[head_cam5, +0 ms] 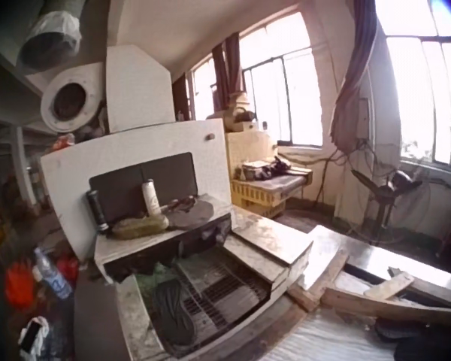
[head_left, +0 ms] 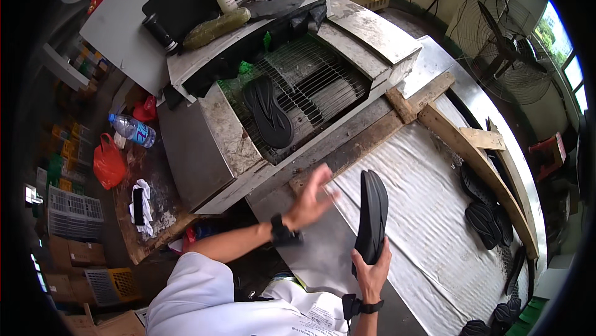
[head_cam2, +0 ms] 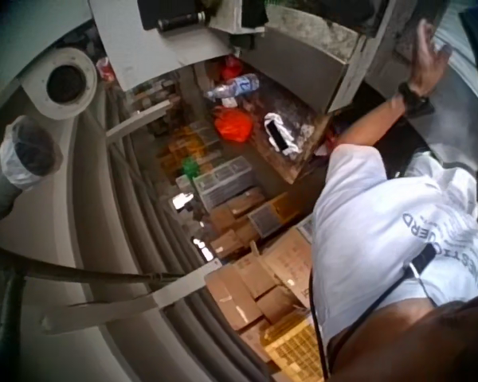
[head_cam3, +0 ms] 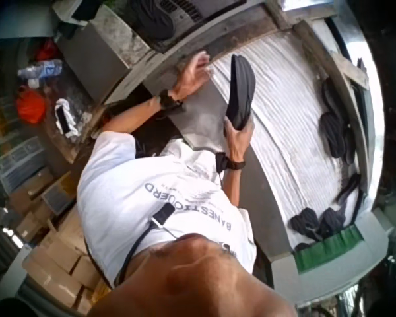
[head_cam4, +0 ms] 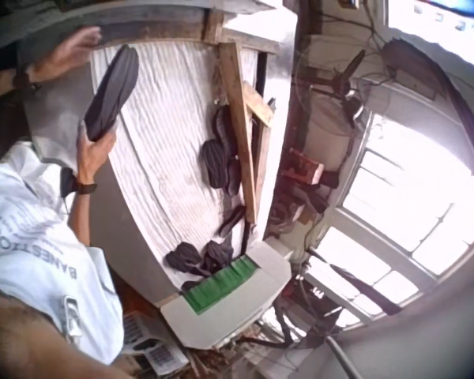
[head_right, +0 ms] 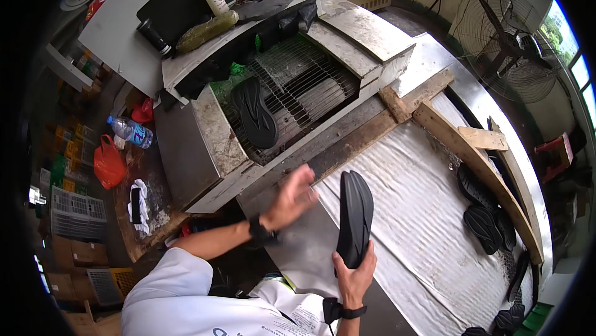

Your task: The person is sorting and organizing black shoe soles on a conveyor belt and workbench in a factory setting.

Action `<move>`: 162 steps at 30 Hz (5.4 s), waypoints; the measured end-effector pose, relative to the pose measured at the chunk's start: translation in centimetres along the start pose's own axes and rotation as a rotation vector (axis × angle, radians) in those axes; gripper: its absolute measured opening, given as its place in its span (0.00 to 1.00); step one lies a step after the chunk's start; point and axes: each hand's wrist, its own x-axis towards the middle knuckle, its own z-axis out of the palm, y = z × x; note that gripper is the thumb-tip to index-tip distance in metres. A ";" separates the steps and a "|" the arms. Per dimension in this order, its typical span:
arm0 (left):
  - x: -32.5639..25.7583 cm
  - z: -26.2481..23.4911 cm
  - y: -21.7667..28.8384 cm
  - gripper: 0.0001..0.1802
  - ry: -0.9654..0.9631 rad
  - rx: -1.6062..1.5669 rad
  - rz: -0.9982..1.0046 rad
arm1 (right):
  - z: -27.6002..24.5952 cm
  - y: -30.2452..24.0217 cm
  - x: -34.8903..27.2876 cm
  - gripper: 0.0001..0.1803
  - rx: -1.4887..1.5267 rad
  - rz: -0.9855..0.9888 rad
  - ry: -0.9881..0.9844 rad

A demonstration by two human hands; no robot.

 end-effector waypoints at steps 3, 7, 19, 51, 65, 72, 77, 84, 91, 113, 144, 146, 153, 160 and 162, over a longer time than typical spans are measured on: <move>-8.2 8.0 -2.1 0.41 -0.082 -0.408 -0.117 | 3.7 -2.1 1.4 0.53 -0.112 -0.249 0.005; 0.6 4.7 -1.9 0.22 0.101 -0.417 -0.290 | 1.2 -3.1 1.4 0.50 0.039 -0.216 -0.050; 16.2 -0.9 -4.6 0.26 0.427 0.351 0.370 | -8.0 14.1 0.7 0.37 0.035 0.271 0.181; -2.2 32.1 -4.5 0.16 -0.197 -0.437 -0.706 | -26.0 21.1 30.1 0.51 -0.604 -0.262 0.282; -1.8 23.0 -4.5 0.17 -0.120 -0.407 -0.674 | -23.5 25.1 37.2 0.05 -0.912 -0.494 0.449; 3.6 14.2 -1.1 0.23 0.240 -0.385 -0.312 | -22.2 23.0 23.1 0.09 -0.390 -0.256 0.269; 13.6 -2.1 -0.5 0.16 0.617 -0.232 -0.001 | -20.5 19.9 11.9 0.13 0.505 0.223 0.070; 13.9 -6.3 -1.0 0.36 0.832 0.839 0.284 | -14.4 12.3 3.3 0.10 0.970 0.315 -0.063; -7.0 11.7 5.1 0.40 -0.309 -0.508 -0.307 | -7.1 1.4 2.9 0.13 1.323 0.343 -0.320; -0.1 12.8 -4.0 0.17 -0.143 -0.176 -0.394 | -19.4 23.5 16.0 0.17 0.048 0.243 0.371; -6.0 19.7 5.9 0.23 -0.301 -1.034 -0.974 | -11.9 0.8 -6.5 0.29 0.299 -0.037 0.078; -3.5 14.5 6.4 0.19 -0.074 -0.863 -0.696 | -10.5 0.5 -6.3 0.35 0.387 0.040 -0.115; 12.9 -6.2 0.2 0.29 0.609 -0.051 -0.025 | -5.7 1.0 -8.0 0.18 0.257 0.070 0.059; 14.5 -15.5 -6.5 0.26 0.729 0.919 0.353 | -4.4 1.8 -11.1 0.19 0.010 0.087 -0.014; 8.6 -9.1 -2.2 0.23 0.516 0.756 0.492 | -6.0 4.1 -12.7 0.19 -0.027 0.174 0.106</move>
